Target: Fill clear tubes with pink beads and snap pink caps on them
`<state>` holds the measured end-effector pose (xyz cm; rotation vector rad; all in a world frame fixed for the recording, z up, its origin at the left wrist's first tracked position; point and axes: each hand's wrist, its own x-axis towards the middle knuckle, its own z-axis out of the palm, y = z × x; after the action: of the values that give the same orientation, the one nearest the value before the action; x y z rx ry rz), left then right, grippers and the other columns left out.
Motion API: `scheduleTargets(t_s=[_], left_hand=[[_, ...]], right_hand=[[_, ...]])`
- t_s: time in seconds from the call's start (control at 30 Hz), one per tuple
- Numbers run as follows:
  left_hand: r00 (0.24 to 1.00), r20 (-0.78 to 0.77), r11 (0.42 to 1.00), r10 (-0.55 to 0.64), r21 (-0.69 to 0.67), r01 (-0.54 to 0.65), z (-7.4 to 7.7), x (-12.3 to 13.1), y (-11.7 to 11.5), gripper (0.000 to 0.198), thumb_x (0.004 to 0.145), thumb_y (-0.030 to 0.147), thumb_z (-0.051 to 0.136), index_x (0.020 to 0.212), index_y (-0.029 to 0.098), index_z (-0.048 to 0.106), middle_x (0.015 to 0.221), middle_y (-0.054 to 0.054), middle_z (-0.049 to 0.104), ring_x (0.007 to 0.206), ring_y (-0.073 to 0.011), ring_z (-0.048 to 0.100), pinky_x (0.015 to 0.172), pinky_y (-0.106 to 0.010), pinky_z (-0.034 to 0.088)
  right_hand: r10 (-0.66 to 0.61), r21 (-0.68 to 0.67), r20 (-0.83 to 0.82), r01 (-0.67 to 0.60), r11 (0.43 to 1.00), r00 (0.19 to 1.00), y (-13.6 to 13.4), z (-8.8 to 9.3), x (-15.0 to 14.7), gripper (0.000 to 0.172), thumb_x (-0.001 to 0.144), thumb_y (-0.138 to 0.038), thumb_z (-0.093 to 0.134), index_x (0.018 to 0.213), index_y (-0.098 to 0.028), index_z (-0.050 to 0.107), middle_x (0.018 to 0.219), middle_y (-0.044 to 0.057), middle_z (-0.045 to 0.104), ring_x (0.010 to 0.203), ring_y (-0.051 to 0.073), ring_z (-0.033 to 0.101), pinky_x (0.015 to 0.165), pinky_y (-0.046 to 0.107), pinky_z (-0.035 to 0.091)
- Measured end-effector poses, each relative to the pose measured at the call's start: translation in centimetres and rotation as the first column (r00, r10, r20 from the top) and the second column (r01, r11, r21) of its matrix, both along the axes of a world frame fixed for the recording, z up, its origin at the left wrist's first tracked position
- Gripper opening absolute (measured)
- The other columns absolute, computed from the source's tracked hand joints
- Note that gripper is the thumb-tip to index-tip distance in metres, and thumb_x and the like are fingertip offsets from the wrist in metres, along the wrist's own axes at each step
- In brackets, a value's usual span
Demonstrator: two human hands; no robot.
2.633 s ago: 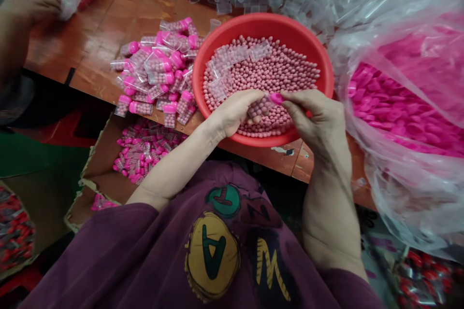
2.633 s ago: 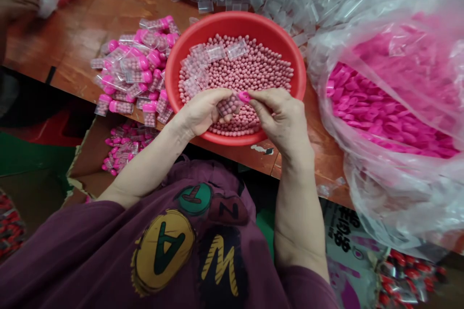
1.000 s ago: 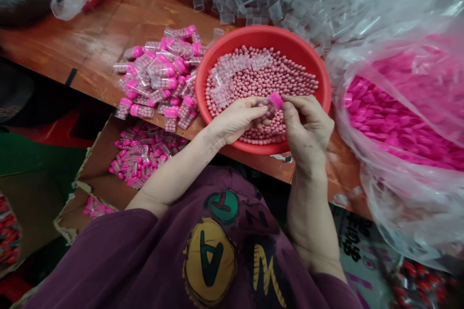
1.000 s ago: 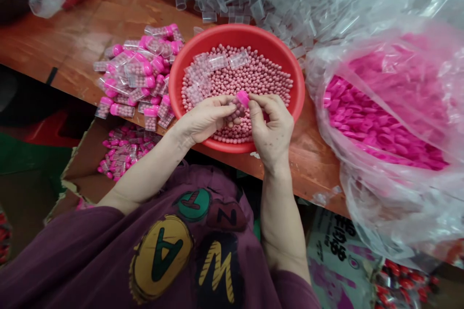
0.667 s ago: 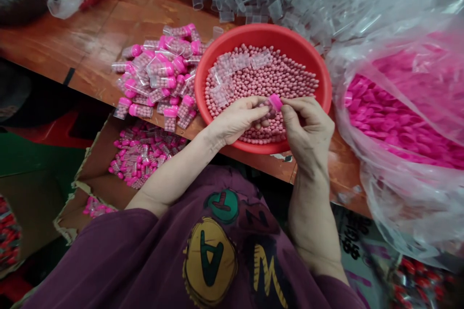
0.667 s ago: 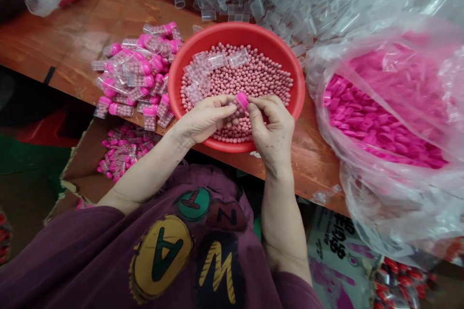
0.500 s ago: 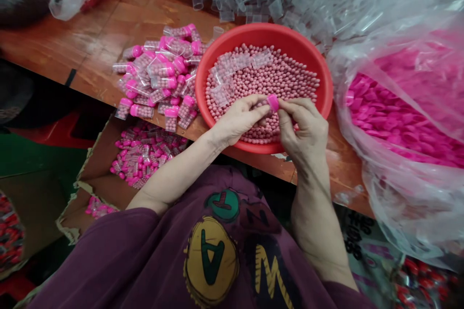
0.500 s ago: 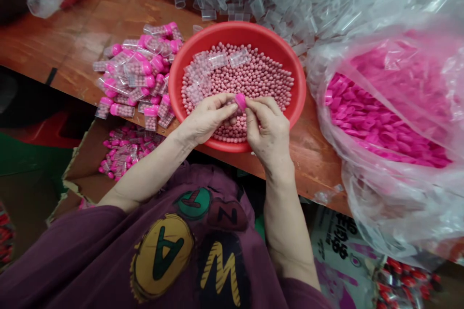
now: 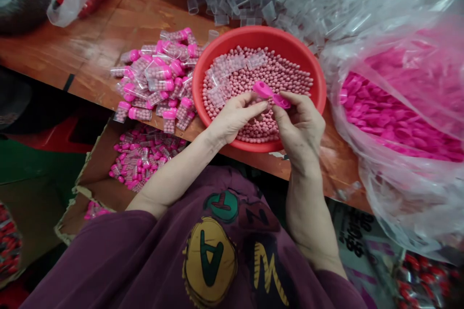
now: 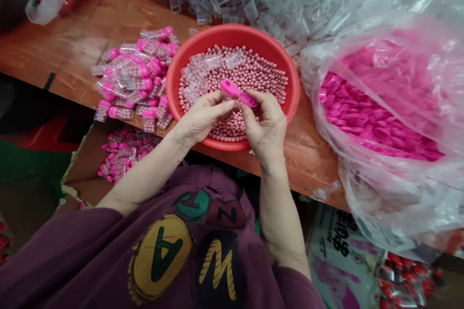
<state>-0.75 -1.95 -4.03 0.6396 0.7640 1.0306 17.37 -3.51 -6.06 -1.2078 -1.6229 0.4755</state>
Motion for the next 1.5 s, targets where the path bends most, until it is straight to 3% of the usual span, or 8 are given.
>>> scheduleTargets(t_s=[0.2, 0.33, 0.43, 0.63, 1.1, 1.23, 1.4, 1.5], left_hand=[[0.999, 0.031, 0.998, -0.037, -0.047, 0.039, -0.4, -0.5, 0.3, 0.047, 0.082, 0.035, 0.107, 0.119, 0.024, 0.081, 0.107, 0.000, 0.081, 0.093, -0.0148, 0.075, 0.086, -0.027, 0.061], [0.999, 0.015, 0.994, -0.030, -0.103, 0.031, 0.0, -0.5, 0.2, 0.040, 0.087, 0.039, 0.104, 0.116, 0.024, 0.081, 0.105, -0.001, 0.082, 0.082, -0.0130, 0.070, 0.072, -0.025, 0.056], [0.999, 0.012, 0.994, -0.038, -0.098, 0.039, 0.6, -0.5, 0.0, 0.025, 0.093, 0.028, 0.098, 0.110, 0.021, 0.081, 0.104, -0.001, 0.082, 0.085, -0.0120, 0.070, 0.079, -0.026, 0.058], [0.995, 0.073, 0.997, -0.061, -0.048, 0.064, 1.2, -0.4, -0.3, 0.020, 0.097, 0.005, 0.087, 0.111, 0.020, 0.081, 0.108, -0.001, 0.081, 0.099, -0.0141, 0.070, 0.095, -0.028, 0.058], [0.994, -0.107, 0.998, 0.014, 0.057, -0.008, 1.0, 0.5, -0.6, 0.018, 0.095, 0.010, 0.088, 0.101, 0.016, 0.072, 0.100, 0.000, 0.073, 0.094, -0.0109, 0.067, 0.090, -0.022, 0.056], [0.995, -0.099, 0.999, 0.033, 0.032, -0.030, 1.2, 0.3, -0.6, 0.018, 0.095, 0.014, 0.089, 0.104, 0.017, 0.074, 0.100, 0.000, 0.075, 0.091, -0.0100, 0.067, 0.089, -0.022, 0.056], [0.996, -0.085, 1.000, -0.005, 0.005, 0.006, 0.6, -0.1, -0.4, 0.025, 0.092, 0.025, 0.096, 0.108, 0.018, 0.078, 0.096, 0.002, 0.075, 0.081, -0.0094, 0.064, 0.082, -0.023, 0.055], [0.996, -0.086, 0.999, -0.035, 0.032, 0.038, 0.5, -0.1, -0.4, 0.024, 0.090, 0.023, 0.097, 0.105, 0.017, 0.078, 0.102, 0.000, 0.078, 0.088, -0.0100, 0.067, 0.088, -0.023, 0.056]], right_hand=[[-0.046, 0.031, 0.182, 0.041, 0.999, 0.982, -0.9, 1.5, 1.3, 0.024, 0.106, -0.039, 0.078, 0.126, -0.027, 0.083, 0.110, 0.006, 0.084, 0.094, 0.022, 0.078, 0.088, 0.039, 0.068], [-0.005, -0.032, 0.174, 0.011, 0.999, 0.985, -1.6, 1.4, 2.1, 0.031, 0.103, -0.042, 0.078, 0.131, -0.029, 0.082, 0.116, 0.006, 0.084, 0.096, 0.024, 0.078, 0.088, 0.043, 0.069], [0.025, -0.065, 0.141, -0.016, 0.998, 0.990, -1.9, 1.4, 1.5, 0.049, 0.101, -0.052, 0.082, 0.145, -0.030, 0.076, 0.129, 0.008, 0.083, 0.107, 0.027, 0.079, 0.094, 0.046, 0.070], [-0.041, -0.033, 0.097, 0.044, 0.998, 0.994, -1.5, 2.4, -0.3, 0.027, 0.111, -0.050, 0.071, 0.119, -0.030, 0.086, 0.113, 0.008, 0.086, 0.106, 0.028, 0.081, 0.100, 0.052, 0.069], [-0.030, 0.107, 0.278, 0.000, 0.994, 0.960, -1.4, 1.9, 0.2, 0.016, 0.110, -0.036, 0.072, 0.107, -0.029, 0.085, 0.108, 0.009, 0.085, 0.103, 0.029, 0.081, 0.097, 0.050, 0.070], [0.059, 0.030, 0.307, -0.072, 0.997, 0.950, -1.4, 2.0, 1.0, 0.019, 0.110, -0.038, 0.071, 0.118, -0.030, 0.086, 0.118, 0.011, 0.083, 0.110, 0.029, 0.080, 0.103, 0.053, 0.070], [-0.053, 0.018, 0.030, 0.052, 0.998, 0.998, -1.2, 0.0, 0.9, 0.044, 0.112, -0.060, 0.066, 0.148, -0.034, 0.072, 0.124, 0.009, 0.078, 0.108, 0.026, 0.079, 0.097, 0.049, 0.072], [-0.081, 0.016, -0.042, 0.081, 0.997, 0.996, -1.3, -0.6, 0.3, 0.041, 0.113, -0.060, 0.066, 0.142, -0.032, 0.072, 0.118, 0.008, 0.078, 0.102, 0.025, 0.079, 0.092, 0.047, 0.072]])
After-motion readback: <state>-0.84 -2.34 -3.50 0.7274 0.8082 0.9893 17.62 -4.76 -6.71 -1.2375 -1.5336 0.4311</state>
